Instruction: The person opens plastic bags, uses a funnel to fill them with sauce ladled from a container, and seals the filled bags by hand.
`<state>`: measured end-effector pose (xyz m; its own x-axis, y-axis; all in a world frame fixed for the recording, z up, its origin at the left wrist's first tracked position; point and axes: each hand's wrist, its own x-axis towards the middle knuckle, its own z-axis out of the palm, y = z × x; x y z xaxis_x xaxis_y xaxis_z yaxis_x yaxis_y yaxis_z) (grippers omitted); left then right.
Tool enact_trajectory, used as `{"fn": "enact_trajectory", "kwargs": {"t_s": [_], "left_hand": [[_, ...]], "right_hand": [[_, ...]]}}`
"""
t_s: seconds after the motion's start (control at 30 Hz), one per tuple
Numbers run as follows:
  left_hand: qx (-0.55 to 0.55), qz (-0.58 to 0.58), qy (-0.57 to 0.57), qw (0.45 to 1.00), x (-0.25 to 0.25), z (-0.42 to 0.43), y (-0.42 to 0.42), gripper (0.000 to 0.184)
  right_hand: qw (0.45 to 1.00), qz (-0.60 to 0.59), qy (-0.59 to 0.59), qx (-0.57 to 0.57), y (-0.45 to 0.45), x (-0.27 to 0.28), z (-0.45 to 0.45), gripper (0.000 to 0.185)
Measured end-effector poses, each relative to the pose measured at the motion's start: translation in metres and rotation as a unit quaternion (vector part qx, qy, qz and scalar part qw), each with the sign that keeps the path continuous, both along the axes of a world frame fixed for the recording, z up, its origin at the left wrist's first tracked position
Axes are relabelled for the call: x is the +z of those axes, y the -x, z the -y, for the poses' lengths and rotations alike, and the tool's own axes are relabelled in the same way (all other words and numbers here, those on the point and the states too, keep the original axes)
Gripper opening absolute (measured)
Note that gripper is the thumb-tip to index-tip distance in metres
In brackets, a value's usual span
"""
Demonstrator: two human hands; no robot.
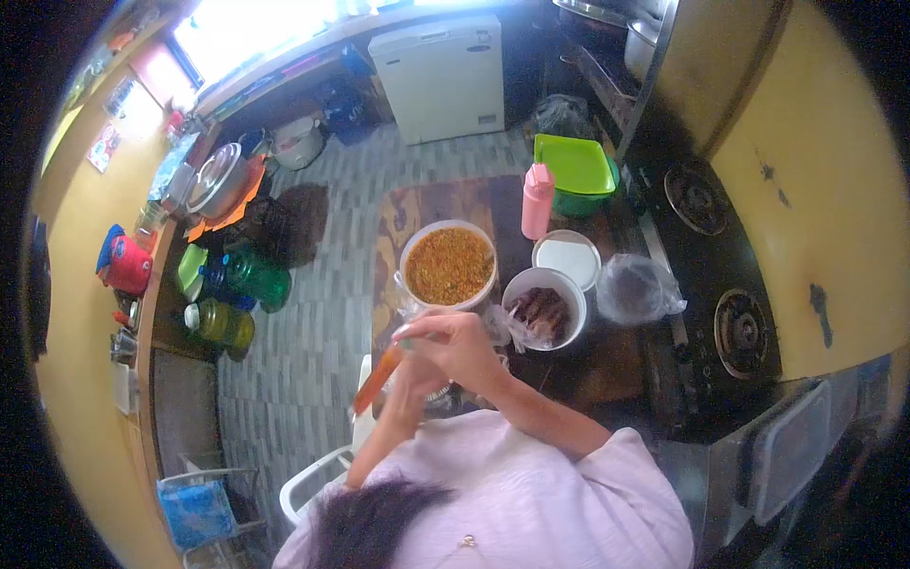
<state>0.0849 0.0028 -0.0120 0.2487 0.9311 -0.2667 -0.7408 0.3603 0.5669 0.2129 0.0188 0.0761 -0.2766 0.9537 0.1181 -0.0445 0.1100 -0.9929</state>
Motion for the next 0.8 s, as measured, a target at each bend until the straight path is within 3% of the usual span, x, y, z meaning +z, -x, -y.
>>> {"fn": "enact_trajectory", "kwargs": {"t_s": [0.13,0.2,0.23,0.27,0.3,0.33,0.43,0.47,0.7,0.8], "left_hand": [[-0.027,0.041,0.12,0.992,0.017,0.005,-0.033,0.018],[0.031,-0.11,0.018,0.993,0.018,0.004,-0.028,0.013],[0.072,-0.229,-0.1,0.966,0.022,0.002,-0.024,0.011],[0.133,-0.349,-0.196,0.907,0.026,-0.001,-0.02,0.009],[0.198,-0.491,-0.346,0.775,0.038,-0.006,-0.015,0.01],[0.251,-0.601,-0.474,0.593,0.047,-0.01,-0.01,0.011],[0.224,-0.626,-0.531,0.525,0.058,-0.013,0.002,0.012],[0.227,-0.625,-0.54,0.516,0.06,-0.013,0.005,0.013],[0.24,-0.563,-0.419,0.671,0.079,-0.012,-0.003,0.016],[0.228,-0.588,-0.411,0.658,0.08,-0.012,-0.002,0.016]], "right_hand": [[0.96,0.111,-0.198,-0.161,-0.011,-0.015,-0.005,0.019],[0.952,0.134,-0.195,-0.193,-0.013,-0.017,-0.004,0.019],[0.948,0.145,-0.194,-0.209,-0.014,-0.017,-0.004,0.02],[0.944,0.149,-0.202,-0.213,-0.014,-0.018,-0.003,0.019],[0.941,0.153,-0.209,-0.218,-0.014,-0.019,-0.003,0.019],[0.937,0.157,-0.217,-0.223,-0.015,-0.019,-0.004,0.018],[0.938,0.163,-0.238,-0.191,-0.018,-0.018,-0.006,0.018],[0.949,0.145,-0.223,-0.169,-0.018,-0.015,-0.005,0.018],[0.985,0.043,-0.146,-0.086,-0.021,-0.011,-0.005,0.017],[0.989,0.026,-0.14,-0.036,-0.025,-0.022,-0.009,0.018]]}}
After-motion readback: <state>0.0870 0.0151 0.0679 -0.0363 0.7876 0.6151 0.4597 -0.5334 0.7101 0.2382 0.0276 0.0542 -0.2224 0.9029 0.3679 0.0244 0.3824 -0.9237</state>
